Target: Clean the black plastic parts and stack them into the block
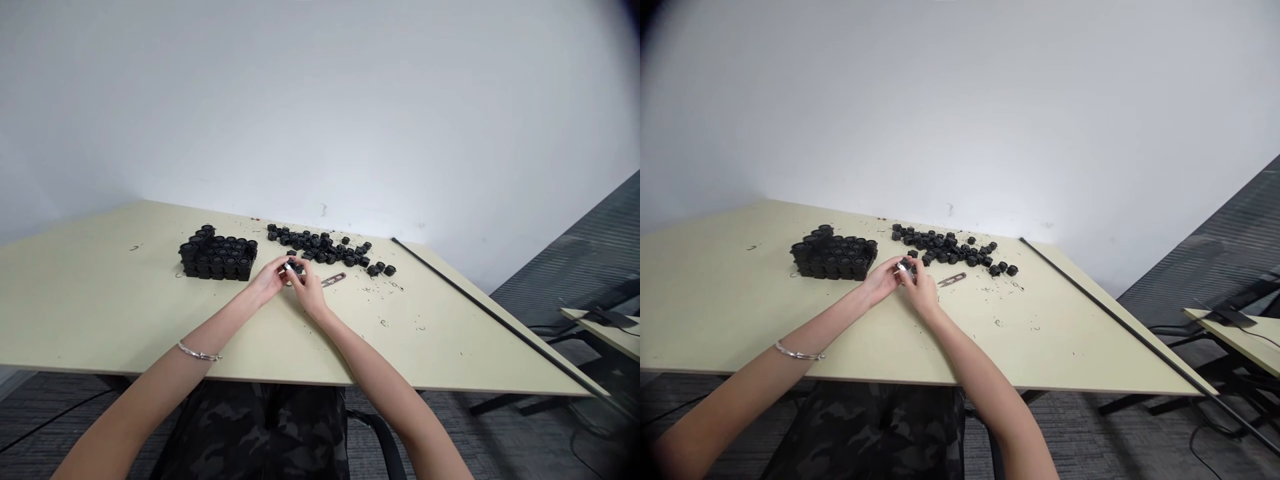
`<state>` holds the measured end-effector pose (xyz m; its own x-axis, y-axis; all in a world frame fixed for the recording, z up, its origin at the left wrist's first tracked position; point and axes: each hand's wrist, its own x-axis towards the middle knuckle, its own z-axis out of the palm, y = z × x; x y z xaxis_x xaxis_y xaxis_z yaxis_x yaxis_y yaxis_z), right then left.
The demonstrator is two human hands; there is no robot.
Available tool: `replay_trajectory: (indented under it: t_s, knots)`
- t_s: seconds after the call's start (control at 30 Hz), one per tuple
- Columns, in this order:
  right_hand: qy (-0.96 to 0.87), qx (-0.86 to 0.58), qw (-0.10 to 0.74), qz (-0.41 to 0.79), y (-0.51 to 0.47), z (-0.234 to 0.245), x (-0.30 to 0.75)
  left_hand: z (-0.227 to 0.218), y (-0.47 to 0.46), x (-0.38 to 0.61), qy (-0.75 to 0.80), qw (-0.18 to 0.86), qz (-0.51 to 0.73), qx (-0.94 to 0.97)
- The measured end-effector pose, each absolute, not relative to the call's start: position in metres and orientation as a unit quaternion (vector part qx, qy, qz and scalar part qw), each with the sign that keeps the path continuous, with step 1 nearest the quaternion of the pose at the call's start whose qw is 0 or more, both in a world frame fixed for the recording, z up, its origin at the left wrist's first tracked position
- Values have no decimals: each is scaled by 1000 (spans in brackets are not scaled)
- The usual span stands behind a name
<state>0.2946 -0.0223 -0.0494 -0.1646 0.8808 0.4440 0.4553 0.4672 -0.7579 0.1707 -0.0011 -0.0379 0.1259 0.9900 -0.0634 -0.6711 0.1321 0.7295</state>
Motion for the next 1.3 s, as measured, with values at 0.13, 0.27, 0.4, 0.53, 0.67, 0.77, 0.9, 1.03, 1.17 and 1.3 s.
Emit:
replay_trajectory:
  t_s: [0.13, 0.27, 0.4, 0.53, 0.67, 0.77, 0.9, 1.03, 1.17, 1.3]
  knots:
    - [-730, -458, 452, 230, -23, -50, 294, -38, -1, 170, 289, 694, 594, 284]
    - [-730, -455, 458, 226, -23, -51, 293, -37, -3, 170, 296, 693, 596, 277]
    - [-732, -451, 459, 224, -23, -52, 293, -38, -2, 170, 296, 695, 597, 270]
    - [-732, -451, 460, 222, -23, -52, 293, -38, -2, 170, 295, 695, 599, 265]
    - [-732, -452, 459, 223, -23, -52, 293, -37, -3, 171, 301, 695, 599, 261]
    - [-728, -455, 460, 228, -23, -52, 293, -37, -3, 171, 301, 694, 599, 261]
    - [-726, -456, 460, 231, -23, -52, 293, -38, -2, 170, 296, 695, 602, 259]
    - [-725, -460, 458, 232, -23, -52, 292, -39, -2, 170, 297, 693, 603, 259]
    - [-722, -462, 458, 236, -22, -52, 292, -39, -1, 170, 297, 693, 605, 257]
    - [-720, -465, 458, 236, -22, -53, 292, -39, -1, 170, 300, 694, 603, 255]
